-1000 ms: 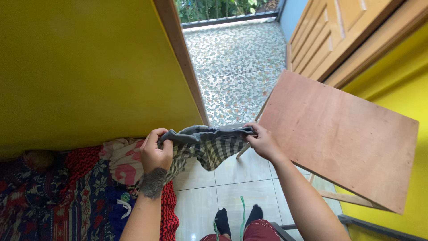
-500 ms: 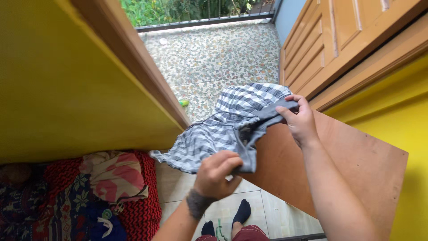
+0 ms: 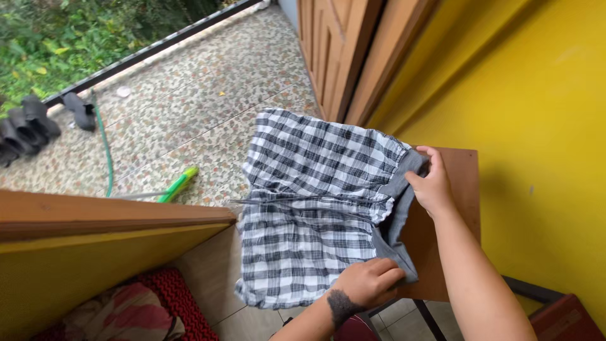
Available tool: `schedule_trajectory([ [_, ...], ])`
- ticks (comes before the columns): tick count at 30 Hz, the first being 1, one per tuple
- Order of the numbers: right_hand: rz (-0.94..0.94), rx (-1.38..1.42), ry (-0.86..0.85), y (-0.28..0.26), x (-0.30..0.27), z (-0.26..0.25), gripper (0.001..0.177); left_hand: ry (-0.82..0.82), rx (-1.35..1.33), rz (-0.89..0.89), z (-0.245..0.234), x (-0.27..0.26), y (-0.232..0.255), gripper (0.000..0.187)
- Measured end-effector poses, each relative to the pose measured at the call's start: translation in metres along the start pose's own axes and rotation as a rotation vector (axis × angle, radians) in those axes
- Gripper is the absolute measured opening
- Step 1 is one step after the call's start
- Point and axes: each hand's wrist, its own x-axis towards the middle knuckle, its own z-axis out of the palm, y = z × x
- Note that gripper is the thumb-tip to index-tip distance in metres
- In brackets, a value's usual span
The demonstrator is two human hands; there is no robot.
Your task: The person takes several items of clothing from a cabinet shelf, moves them to a table, and begins folding a pair of shorts.
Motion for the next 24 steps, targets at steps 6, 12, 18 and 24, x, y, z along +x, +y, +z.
schedule_trajectory([
  [6,0.125,-0.290,0.151,0.052,-0.019,-0.080,0.067,-0.178,-0.050,-0.038,0.056,0.026,-0.002,0.031],
  [12,0.008,-0.620,0.206,0.061,-0.055,-0.089,0.081,-0.321,-0.165,-0.159,0.046,0.040,-0.029,0.036],
  [18,0.000,-0.637,-0.216,0.015,-0.118,-0.046,0.070,0.169,0.311,-0.192,-0.016,0.049,-0.109,0.032],
  [24,0.207,-0.559,-0.181,0.047,-0.133,-0.045,0.050,0.011,0.550,-0.263,-0.021,0.050,-0.135,0.035],
])
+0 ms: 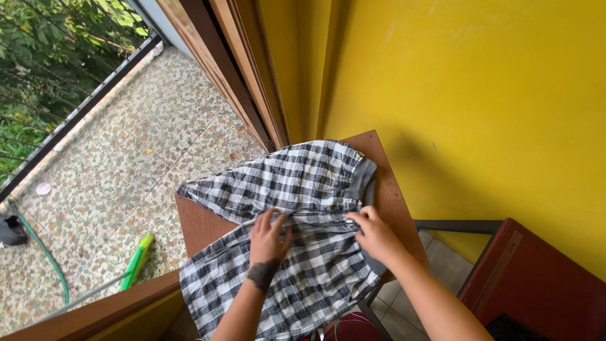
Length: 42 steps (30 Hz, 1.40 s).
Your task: The person takes several items of clothing from a cabinet shelf, moves them to a table, and begins folding a pair of shorts.
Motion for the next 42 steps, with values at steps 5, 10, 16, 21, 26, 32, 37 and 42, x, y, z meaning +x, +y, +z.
schedule_trajectory([
  [5,-0.030,-0.046,0.167,0.046,-0.002,-0.025,0.049,-0.180,-0.274,0.091,0.013,-0.014,0.012,0.040],
  [10,0.258,-0.128,0.175,0.045,-0.020,-0.050,0.044,-0.239,-0.120,0.201,0.015,-0.018,0.007,0.049],
  [16,0.229,-0.379,0.286,0.014,-0.019,-0.032,0.043,-0.195,0.023,0.230,0.011,-0.037,-0.024,0.061],
  [21,0.086,-0.516,0.408,-0.015,0.009,-0.031,0.047,-0.213,0.001,0.290,0.001,-0.037,-0.032,0.060],
  [26,-0.125,-0.478,0.229,-0.020,0.057,-0.022,0.052,-0.100,-0.093,0.163,0.006,-0.005,-0.034,0.046],
  [32,-0.263,-0.555,0.021,-0.047,0.103,0.005,0.079,-0.111,-0.001,0.092,0.029,0.051,0.001,0.054],
  [37,-0.139,-0.721,-0.185,-0.008,0.135,-0.017,0.088,-0.201,0.135,-0.036,0.048,0.056,0.011,0.072],
  [42,-0.058,-0.692,0.021,0.026,0.148,-0.037,0.089,-0.214,0.215,-0.063,0.055,0.048,0.014,0.077],
])
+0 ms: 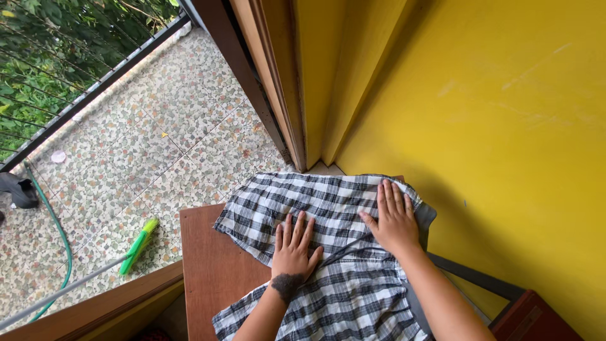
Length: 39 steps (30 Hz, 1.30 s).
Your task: The person takes several items of clothing from a cabinet shelf, moves them to a table, and begins folding a pair of shorts.
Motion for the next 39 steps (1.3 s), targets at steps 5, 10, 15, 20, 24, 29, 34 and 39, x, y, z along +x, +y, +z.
schedule_trajectory([
  [5,-0.431,0.136,0.254,-0.036,-0.002,0.008,0.087,0.083,0.003,-0.018,0.004,0.004,0.010,0.082],
  [10,-0.351,-0.036,0.022,-0.023,0.008,0.005,0.089,0.061,0.072,-0.028,0.003,0.004,0.015,0.082],
  [15,-0.197,0.097,0.271,0.011,0.020,0.009,0.088,0.160,0.025,-0.044,-0.013,0.015,0.022,0.079],
  [20,-0.188,0.103,0.272,0.011,0.021,0.016,0.087,-0.144,0.034,-0.141,-0.015,0.059,0.042,0.062],
  [24,-0.143,0.084,0.222,0.009,0.018,0.018,0.080,0.167,0.022,0.141,0.007,0.076,0.055,0.060],
  [29,-0.113,0.109,0.226,0.008,0.015,0.017,0.071,0.053,0.124,0.147,0.018,0.077,0.055,0.066],
  [34,-0.128,0.149,0.243,0.008,0.014,0.016,0.074,-0.099,0.216,-0.051,0.015,0.066,0.004,0.073],
  [39,-0.131,0.135,0.244,0.008,0.015,0.015,0.076,-0.079,0.223,-0.384,0.000,0.057,-0.058,0.075],
])
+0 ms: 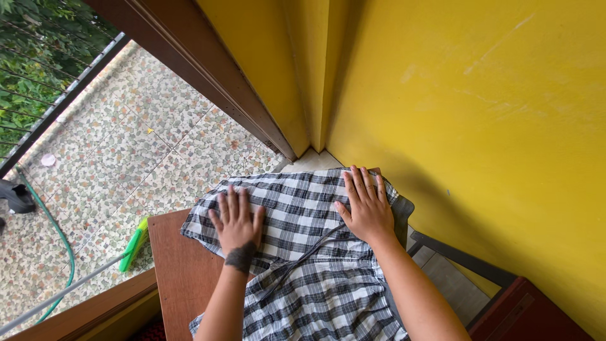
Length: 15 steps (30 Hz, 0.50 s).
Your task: The person takes several items of clothing from a cabinet shelf, moves them to a table, and begins folding a pair of shorts.
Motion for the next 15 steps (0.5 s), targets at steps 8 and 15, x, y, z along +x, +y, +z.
schedule_trajectory([
  [8,-0.004,-0.029,-0.009,0.000,0.003,-0.001,0.075,-0.227,-0.121,0.354,-0.018,-0.027,0.096,0.070],
  [15,-0.018,0.005,0.013,0.002,0.003,0.001,0.077,-0.104,-0.076,0.401,-0.024,-0.029,0.075,0.072],
])
